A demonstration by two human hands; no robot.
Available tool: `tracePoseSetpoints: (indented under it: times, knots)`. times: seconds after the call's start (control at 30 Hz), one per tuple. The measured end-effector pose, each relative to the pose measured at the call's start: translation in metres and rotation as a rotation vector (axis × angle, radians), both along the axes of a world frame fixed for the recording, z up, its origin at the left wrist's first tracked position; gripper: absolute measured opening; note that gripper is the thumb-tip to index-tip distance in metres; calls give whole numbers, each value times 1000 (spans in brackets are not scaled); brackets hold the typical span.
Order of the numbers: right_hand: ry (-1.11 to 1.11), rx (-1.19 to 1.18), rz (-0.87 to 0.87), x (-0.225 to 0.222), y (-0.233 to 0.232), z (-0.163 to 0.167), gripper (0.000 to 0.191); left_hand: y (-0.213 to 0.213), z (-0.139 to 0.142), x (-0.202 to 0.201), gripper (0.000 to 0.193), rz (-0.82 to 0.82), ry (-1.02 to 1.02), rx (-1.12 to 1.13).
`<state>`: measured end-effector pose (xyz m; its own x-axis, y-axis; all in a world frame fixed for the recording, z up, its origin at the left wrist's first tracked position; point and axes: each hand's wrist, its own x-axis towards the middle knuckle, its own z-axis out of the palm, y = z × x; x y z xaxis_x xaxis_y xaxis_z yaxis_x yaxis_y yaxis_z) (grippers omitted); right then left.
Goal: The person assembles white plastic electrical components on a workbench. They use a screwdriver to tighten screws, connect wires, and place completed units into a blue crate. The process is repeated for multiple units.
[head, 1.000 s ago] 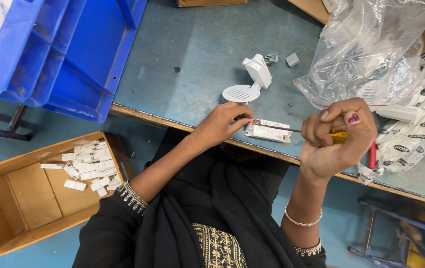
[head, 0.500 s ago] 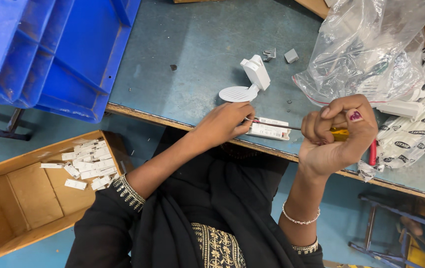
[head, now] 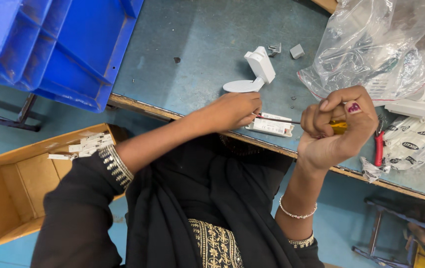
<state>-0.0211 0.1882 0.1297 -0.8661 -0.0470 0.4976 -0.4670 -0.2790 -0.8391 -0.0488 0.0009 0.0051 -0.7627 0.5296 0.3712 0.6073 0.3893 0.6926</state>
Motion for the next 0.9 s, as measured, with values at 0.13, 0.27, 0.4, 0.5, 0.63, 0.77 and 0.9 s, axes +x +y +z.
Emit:
tracePoseSetpoints:
  times: [0.13,0.27,0.4,0.5,0.63,0.77,0.9]
  knots:
    - [-41,-70,49,-6,2,-2,39,-2,1,-9,9,-39,-68,-37]
    - [-59,-87,64,-7,6,-5,37,-4,1,-6,11,-14,-72,65]
    - [-58,-133,29,2,17,-8,33,-3,-2,10,13,61,-230,175]
    - [-46,-176,4,2,27,-8,32,-1,-4,18,12,71,-159,256]
    - [-27,-160,-4,1,31,-9,31,0,-4,18,12,74,-134,257]
    - [-13,-122,11,-1,26,-7,30,1,-1,17,10,72,-200,260]
    - [-12,-101,39,-3,22,-4,31,1,3,18,11,85,-270,266]
